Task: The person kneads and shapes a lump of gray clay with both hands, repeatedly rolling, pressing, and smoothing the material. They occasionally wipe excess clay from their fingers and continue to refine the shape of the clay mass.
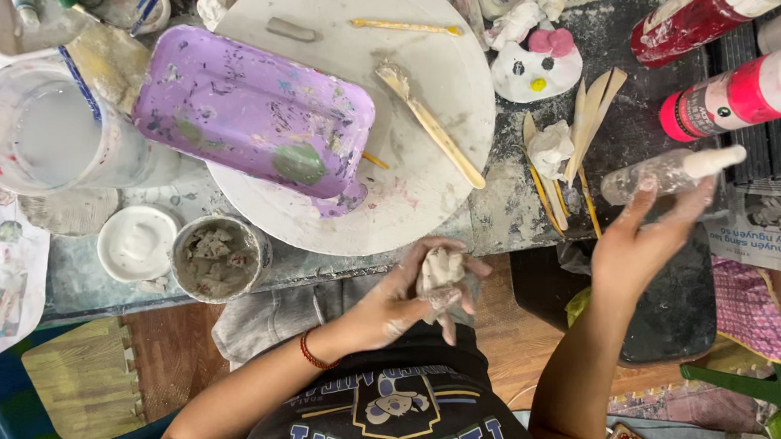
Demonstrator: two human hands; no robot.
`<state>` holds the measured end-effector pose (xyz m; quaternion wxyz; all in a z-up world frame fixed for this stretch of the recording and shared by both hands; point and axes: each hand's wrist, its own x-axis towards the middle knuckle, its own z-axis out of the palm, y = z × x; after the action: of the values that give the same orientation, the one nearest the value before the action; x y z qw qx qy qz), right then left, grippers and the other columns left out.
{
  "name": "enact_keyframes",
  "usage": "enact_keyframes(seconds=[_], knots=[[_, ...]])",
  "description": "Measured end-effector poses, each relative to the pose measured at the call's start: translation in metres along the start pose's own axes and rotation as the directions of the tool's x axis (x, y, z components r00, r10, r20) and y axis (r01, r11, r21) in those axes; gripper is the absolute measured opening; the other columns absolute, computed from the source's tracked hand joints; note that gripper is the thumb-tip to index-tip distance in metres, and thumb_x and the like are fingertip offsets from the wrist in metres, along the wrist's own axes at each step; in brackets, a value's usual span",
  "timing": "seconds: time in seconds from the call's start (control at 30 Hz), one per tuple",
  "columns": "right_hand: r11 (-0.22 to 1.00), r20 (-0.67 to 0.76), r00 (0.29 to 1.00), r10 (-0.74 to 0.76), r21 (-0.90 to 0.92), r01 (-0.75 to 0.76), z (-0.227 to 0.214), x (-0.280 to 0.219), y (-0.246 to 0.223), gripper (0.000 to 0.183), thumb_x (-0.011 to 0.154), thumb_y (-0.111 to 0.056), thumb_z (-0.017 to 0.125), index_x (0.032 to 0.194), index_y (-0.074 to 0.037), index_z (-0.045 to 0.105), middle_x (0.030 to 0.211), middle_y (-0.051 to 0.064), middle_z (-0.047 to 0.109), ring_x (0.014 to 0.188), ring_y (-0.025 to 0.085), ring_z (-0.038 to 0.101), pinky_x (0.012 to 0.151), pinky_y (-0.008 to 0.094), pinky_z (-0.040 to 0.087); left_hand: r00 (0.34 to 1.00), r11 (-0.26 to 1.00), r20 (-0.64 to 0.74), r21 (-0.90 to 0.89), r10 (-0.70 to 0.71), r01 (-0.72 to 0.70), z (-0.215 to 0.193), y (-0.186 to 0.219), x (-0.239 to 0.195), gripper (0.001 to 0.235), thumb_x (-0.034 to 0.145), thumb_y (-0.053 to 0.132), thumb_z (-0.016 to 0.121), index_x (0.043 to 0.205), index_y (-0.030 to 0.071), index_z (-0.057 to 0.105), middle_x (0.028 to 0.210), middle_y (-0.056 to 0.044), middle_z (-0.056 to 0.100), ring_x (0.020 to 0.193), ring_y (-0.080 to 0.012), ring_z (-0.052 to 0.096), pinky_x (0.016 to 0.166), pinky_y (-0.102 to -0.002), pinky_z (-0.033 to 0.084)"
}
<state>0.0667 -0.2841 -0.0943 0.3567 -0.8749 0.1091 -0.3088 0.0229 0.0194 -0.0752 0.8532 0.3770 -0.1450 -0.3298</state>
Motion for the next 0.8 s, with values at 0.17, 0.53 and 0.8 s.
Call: enact_keyframes(seconds=[0.17,0.53,0.8], knots=[[0.975,-0.151,0.963,-0.224,-0.032,0.221,0.009,-0.022,-0.021,0.073,0.118,-0.007,0.066,0.163,0.002,0.01,0.166,0.03,0.018,0.156,0.039,0.029,0.131,0.049,0.03,0.995,0.995,-0.021,-0.004,-0.096,0.096,0.007,0.011,0.0,0.035,0.112,0.015,0.04,0.143,-0.002,0.036,0.143,-0.019,0.058,0.09,-0.0208,0.069,0.067,-0.029,0.061],[0.907,0.347,0.838,-0.421,0.168,0.386,0.009,-0.043,-0.075,0.035,0.099,0.005,0.063,0.134,0.004,0.06,0.129,0.027,0.069,0.123,0.039,0.069,0.108,0.044,0.055,0.988,0.978,-0.109,0.168,-0.106,0.123,-0.006,-0.013,-0.013,0.036,0.107,0.002,0.042,0.142,-0.005,0.039,0.108,-0.016,0.069,0.061,-0.0145,0.058,0.047,-0.023,0.043],[0.884,0.643,0.706,-0.298,-0.094,0.459,0.036,-0.027,-0.075,0.061,0.09,0.005,0.059,0.15,0.004,0.05,0.125,0.027,0.066,0.112,0.04,0.068,0.102,0.047,0.057,0.981,0.993,-0.168,-0.076,-0.099,0.087,-0.015,-0.016,-0.011,0.026,0.111,0.003,0.037,0.135,-0.005,0.042,0.108,-0.022,0.068,0.058,-0.0183,0.057,0.046,-0.025,0.045]])
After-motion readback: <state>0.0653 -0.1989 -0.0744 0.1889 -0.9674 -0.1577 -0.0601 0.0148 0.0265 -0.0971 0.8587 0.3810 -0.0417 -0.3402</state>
